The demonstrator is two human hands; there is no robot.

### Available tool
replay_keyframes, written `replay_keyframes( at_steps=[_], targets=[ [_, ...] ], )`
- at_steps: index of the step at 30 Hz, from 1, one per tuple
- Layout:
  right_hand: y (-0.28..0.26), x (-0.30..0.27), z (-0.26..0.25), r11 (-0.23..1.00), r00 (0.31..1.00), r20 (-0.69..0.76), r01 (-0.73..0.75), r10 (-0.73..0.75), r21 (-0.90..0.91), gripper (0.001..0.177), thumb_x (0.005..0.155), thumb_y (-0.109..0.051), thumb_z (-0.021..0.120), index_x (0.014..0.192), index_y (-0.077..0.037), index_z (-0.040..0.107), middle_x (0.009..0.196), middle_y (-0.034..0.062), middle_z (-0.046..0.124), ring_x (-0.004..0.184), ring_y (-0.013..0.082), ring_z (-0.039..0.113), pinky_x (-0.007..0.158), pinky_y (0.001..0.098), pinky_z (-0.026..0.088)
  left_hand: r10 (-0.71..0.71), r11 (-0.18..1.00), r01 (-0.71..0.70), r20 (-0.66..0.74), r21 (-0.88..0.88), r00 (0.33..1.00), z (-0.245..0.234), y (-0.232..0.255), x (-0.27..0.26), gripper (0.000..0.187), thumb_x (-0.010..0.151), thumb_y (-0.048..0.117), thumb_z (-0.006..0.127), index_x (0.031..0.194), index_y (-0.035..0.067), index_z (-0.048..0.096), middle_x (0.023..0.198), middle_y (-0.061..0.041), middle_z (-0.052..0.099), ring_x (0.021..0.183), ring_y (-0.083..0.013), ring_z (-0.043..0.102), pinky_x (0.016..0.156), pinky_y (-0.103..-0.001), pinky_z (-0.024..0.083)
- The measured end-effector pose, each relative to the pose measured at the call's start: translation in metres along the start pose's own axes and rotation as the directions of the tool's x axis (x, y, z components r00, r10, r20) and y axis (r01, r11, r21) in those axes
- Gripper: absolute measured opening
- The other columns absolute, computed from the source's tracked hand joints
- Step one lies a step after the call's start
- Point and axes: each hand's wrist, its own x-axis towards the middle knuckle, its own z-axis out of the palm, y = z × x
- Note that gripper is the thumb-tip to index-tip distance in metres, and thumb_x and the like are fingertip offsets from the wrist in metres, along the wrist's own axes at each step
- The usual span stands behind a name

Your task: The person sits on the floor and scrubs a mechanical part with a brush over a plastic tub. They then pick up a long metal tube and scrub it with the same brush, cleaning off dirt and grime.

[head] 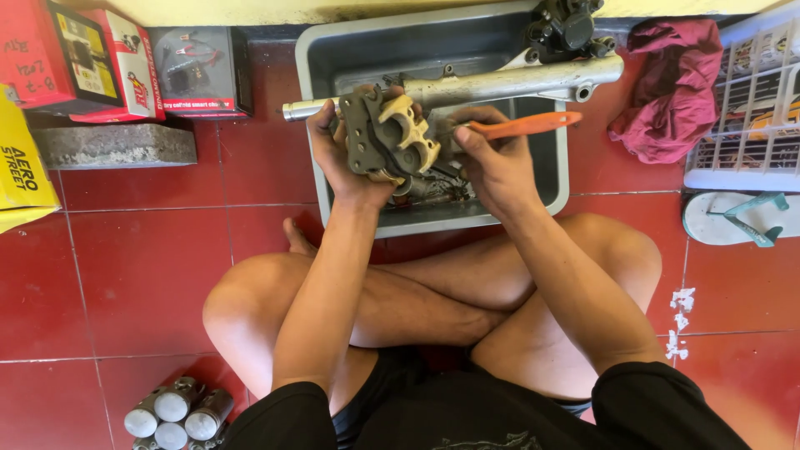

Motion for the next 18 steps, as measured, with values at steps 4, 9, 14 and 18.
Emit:
replay_keyframes(
  at_steps=[4, 9, 14, 18],
  targets=[
    [0.009, -0.009, 0.003, 0.984, 0.99, 0.081, -0.124, 0.114, 0.128, 0.032, 0.099, -0.018, 0.071, 0.123, 0.001, 0.061, 0.105, 0.0113, 0.07, 0.093, 0.0205, 0.07, 0.075, 0.0402, 0.065, 0.032, 0.988, -0.064, 0.228, 0.137, 0.973, -0.001, -0.006, 0.002, 0.054, 0.095, 0.05, 0.05, 0.114, 0.001, 0.06, 0.115, -0.036, 0.068, 0.117, -0.0484, 0.064, 0.101, -0.059, 0.052],
    [0.008, -0.011, -0.011, 0.925, 0.965, 0.184, -0.235, 0.185, 0.298, 0.035, 0.096, -0.008, 0.072, 0.127, 0.001, 0.059, 0.112, 0.0129, 0.07, 0.102, 0.0198, 0.069, 0.095, 0.0329, 0.056, 0.065, 0.737, -0.3, 0.379, 0.606, 0.923, 0.019, -0.007, -0.012, 0.056, 0.103, 0.052, 0.039, 0.129, 0.009, 0.064, 0.121, -0.018, 0.07, 0.114, -0.0274, 0.066, 0.096, -0.043, 0.057],
    [-0.01, -0.006, -0.018, 0.979, 0.976, 0.137, 0.182, -0.168, -0.095, 0.027, 0.09, -0.001, 0.081, 0.112, 0.004, 0.066, 0.11, 0.0104, 0.058, 0.098, 0.0166, 0.064, 0.089, 0.0275, 0.056, 0.053, 0.313, -0.207, 0.201, 0.927, 0.978, 0.009, -0.008, -0.009, 0.071, 0.106, 0.057, 0.029, 0.136, -0.003, 0.052, 0.121, -0.027, 0.063, 0.109, -0.0392, 0.061, 0.092, -0.049, 0.049],
    [-0.02, -0.003, -0.025, 0.858, 0.952, 0.094, 0.305, -0.293, -0.413, 0.029, 0.09, -0.007, 0.087, 0.108, 0.006, 0.069, 0.101, 0.0078, 0.047, 0.087, 0.0141, 0.06, 0.075, 0.0268, 0.06, -0.116, 0.765, 0.092, -0.004, 0.637, 0.993, -0.023, -0.022, 0.007, 0.091, 0.102, 0.072, 0.034, 0.148, -0.006, 0.048, 0.133, -0.033, 0.063, 0.121, -0.0492, 0.064, 0.104, -0.06, 0.053]
  ],
)
